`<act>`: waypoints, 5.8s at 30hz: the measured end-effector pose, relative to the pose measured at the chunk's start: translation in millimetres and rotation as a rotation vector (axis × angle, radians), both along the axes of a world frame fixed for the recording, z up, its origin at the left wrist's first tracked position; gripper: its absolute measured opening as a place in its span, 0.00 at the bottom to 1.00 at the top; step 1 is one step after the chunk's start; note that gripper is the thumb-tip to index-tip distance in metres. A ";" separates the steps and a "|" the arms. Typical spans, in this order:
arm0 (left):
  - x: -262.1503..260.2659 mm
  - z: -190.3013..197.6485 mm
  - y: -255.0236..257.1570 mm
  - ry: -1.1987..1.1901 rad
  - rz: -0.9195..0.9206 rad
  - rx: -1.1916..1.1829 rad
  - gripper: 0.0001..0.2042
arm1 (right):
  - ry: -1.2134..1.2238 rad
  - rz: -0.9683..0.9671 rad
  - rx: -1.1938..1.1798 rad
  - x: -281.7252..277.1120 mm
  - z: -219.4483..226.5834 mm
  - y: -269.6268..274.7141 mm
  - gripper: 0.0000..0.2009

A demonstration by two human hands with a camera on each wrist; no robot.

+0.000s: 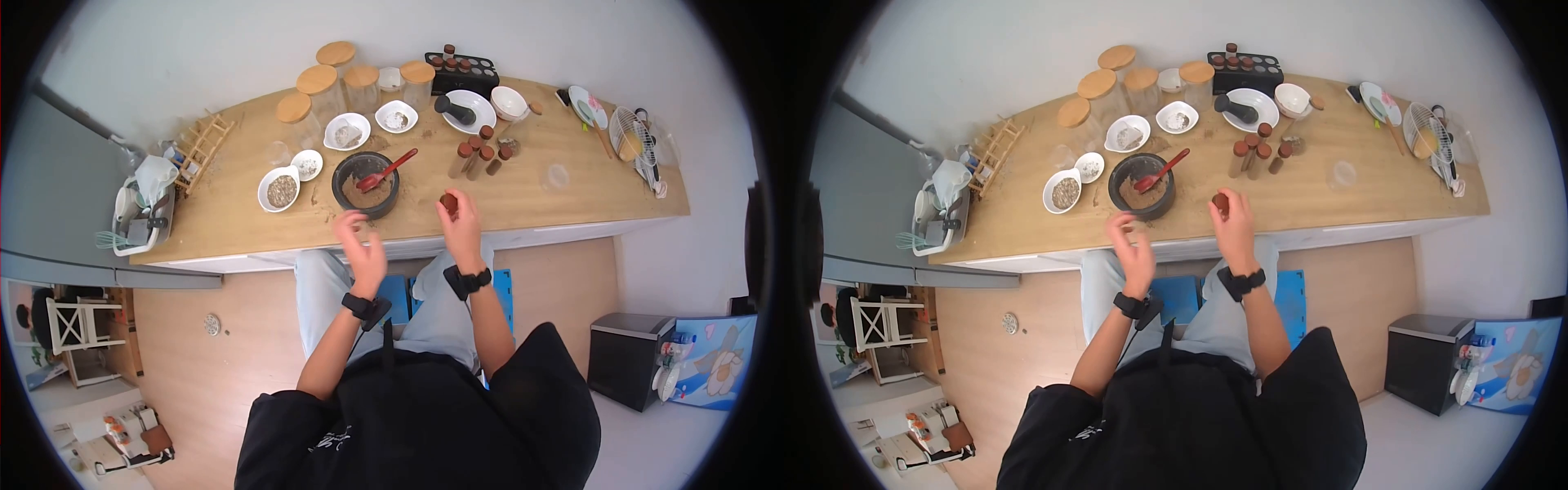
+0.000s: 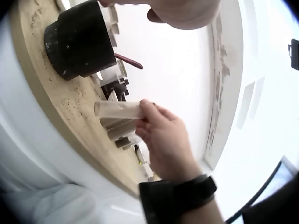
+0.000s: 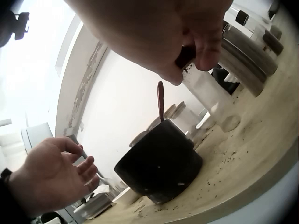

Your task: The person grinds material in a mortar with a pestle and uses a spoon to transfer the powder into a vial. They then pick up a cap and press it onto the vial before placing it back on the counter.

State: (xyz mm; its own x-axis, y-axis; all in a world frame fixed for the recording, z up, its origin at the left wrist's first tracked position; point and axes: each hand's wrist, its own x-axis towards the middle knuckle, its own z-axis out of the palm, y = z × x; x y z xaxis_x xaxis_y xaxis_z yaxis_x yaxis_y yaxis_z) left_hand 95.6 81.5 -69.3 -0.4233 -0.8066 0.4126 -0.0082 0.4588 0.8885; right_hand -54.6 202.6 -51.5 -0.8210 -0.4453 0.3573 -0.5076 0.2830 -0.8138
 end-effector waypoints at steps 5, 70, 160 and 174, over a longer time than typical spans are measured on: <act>-9.6 45.2 43.7 -0.361 -0.368 -0.579 0.26 | -0.541 0.082 -0.294 36.1 3.7 28.0 0.10; 20.3 -39.0 -88.8 0.013 0.033 0.420 0.15 | 0.525 -0.204 0.215 -63.0 -107.1 22.5 0.12; 24.8 -9.3 -112.8 0.079 -0.133 0.156 0.21 | -0.761 0.082 -0.371 25.7 -17.0 -95.0 0.12; 22.6 10.8 -121.8 -0.351 -0.042 -0.334 0.20 | -0.702 0.133 -0.520 -5.0 -27.0 -94.6 0.17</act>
State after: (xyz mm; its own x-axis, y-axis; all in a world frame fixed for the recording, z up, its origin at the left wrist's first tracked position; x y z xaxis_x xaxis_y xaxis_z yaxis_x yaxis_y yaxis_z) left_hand 118.1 -40.3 -58.4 -0.6126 -0.6334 0.4728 -0.2563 0.7250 0.6392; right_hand -59.7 108.0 -78.5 -0.8804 -0.4736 -0.0257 0.1550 -0.2359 -0.9593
